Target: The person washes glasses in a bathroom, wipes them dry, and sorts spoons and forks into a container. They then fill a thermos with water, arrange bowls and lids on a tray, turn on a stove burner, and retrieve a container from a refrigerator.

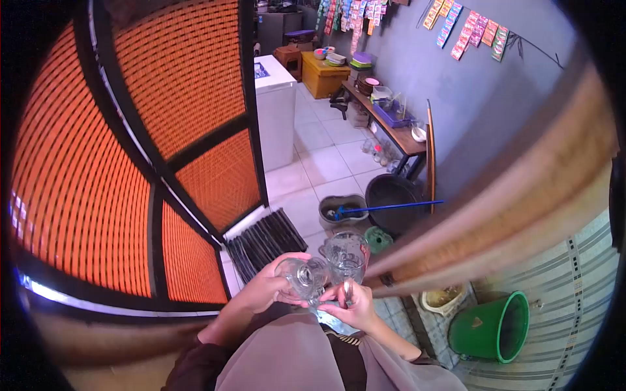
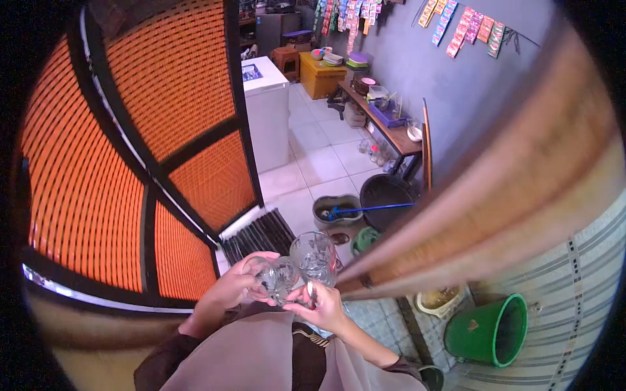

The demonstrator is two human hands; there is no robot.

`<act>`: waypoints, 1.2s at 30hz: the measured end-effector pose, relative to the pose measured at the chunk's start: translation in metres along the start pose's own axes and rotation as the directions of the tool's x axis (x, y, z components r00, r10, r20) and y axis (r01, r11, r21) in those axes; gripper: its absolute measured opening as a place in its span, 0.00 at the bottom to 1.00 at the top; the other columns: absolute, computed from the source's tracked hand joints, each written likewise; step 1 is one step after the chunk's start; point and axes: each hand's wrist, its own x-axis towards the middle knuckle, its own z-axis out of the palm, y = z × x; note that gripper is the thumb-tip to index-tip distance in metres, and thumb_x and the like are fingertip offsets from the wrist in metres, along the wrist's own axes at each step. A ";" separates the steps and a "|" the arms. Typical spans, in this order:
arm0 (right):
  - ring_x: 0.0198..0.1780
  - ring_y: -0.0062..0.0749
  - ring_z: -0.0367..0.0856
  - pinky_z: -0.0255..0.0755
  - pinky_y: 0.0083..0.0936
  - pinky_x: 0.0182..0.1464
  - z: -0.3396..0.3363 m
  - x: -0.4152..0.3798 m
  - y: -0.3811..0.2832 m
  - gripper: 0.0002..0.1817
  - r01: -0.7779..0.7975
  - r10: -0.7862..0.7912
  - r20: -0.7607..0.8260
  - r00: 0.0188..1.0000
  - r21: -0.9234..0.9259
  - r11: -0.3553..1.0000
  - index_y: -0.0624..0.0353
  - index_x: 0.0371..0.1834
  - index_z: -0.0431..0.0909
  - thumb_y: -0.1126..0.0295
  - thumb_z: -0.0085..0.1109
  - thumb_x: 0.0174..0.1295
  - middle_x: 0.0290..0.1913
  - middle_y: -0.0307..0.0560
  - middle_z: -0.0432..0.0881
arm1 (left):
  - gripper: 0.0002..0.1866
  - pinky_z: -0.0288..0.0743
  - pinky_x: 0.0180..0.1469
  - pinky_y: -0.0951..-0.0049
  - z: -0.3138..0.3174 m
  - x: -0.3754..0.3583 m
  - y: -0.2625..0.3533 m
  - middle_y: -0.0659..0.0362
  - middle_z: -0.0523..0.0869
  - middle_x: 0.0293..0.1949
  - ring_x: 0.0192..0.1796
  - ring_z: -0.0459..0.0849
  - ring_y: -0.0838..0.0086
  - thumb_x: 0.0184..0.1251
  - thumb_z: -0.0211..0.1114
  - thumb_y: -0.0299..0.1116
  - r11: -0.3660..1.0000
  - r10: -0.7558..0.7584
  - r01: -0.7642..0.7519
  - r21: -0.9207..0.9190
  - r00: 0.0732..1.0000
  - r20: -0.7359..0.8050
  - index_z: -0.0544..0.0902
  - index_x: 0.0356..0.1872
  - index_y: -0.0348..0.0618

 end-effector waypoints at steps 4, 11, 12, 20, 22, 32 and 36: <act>0.27 0.19 0.76 0.68 0.16 0.24 0.031 0.074 0.012 0.23 0.054 -0.058 -0.081 0.995 -0.055 0.997 0.55 0.17 0.58 0.73 0.71 0.39 0.27 0.45 0.81 | 0.28 0.79 0.40 0.66 -0.054 0.031 0.053 0.55 0.71 0.50 0.43 0.79 0.68 0.50 0.45 0.18 1.000 -0.008 0.007 -0.014 1.000 -0.009 0.61 0.57 0.43; 0.33 0.25 0.80 0.74 0.21 0.32 0.048 0.147 0.013 0.19 -0.099 0.213 -0.342 0.915 0.321 0.942 0.56 0.18 0.57 0.81 0.63 0.47 0.27 0.48 0.79 | 0.40 0.69 0.50 0.69 -0.124 0.116 0.117 0.56 0.68 0.52 0.49 0.71 0.74 0.39 0.72 0.44 0.735 0.225 -0.460 0.498 0.858 0.461 0.64 0.55 0.42; 0.33 0.24 0.80 0.74 0.21 0.32 0.046 0.154 0.016 0.20 -0.083 0.212 -0.371 0.904 0.334 0.939 0.56 0.18 0.57 0.81 0.64 0.46 0.27 0.47 0.79 | 0.40 0.64 0.54 0.68 -0.126 0.128 0.120 0.56 0.69 0.51 0.50 0.70 0.73 0.35 0.74 0.43 0.589 0.226 -0.491 0.642 0.863 0.452 0.67 0.53 0.41; 0.21 0.17 0.70 0.66 0.16 0.25 0.006 0.193 0.083 0.13 -0.174 0.356 -0.663 0.659 0.326 0.929 0.57 0.20 0.61 0.69 0.53 0.58 0.26 0.43 0.78 | 0.29 0.67 0.50 0.72 -0.136 0.278 0.074 0.58 0.76 0.43 0.48 0.73 0.74 0.35 0.75 0.31 0.914 0.206 -0.340 0.221 0.859 0.469 0.70 0.42 0.43; 0.15 0.16 0.61 0.58 0.16 0.18 -0.017 0.205 0.100 0.18 -0.251 0.469 -0.787 0.402 0.397 0.883 0.56 0.21 0.64 0.58 0.37 0.66 0.20 0.39 0.74 | 0.27 0.68 0.49 0.73 -0.139 0.328 0.071 0.56 0.76 0.46 0.48 0.73 0.76 0.37 0.74 0.28 0.962 -0.055 -0.093 0.257 0.854 0.517 0.67 0.40 0.41; 0.07 0.21 0.50 0.45 0.22 0.08 -0.270 0.217 0.336 0.19 -0.208 0.859 -0.411 -0.306 0.909 0.360 0.48 0.19 0.65 0.50 0.40 0.62 0.09 0.31 0.58 | 0.26 0.70 0.31 0.71 0.000 0.685 0.024 0.57 0.77 0.29 0.31 0.77 0.70 0.43 0.62 0.53 0.349 -0.929 0.635 0.689 0.141 0.341 0.76 0.36 0.41; 0.06 0.21 0.51 0.46 0.23 0.07 -0.320 0.255 0.342 0.19 -0.329 0.815 -0.432 -0.387 0.890 0.315 0.49 0.18 0.65 0.50 0.41 0.62 0.09 0.31 0.58 | 0.25 0.74 0.42 0.65 0.018 0.732 0.052 0.55 0.78 0.37 0.36 0.78 0.64 0.44 0.63 0.52 0.410 -0.902 0.740 0.533 0.245 0.354 0.75 0.36 0.43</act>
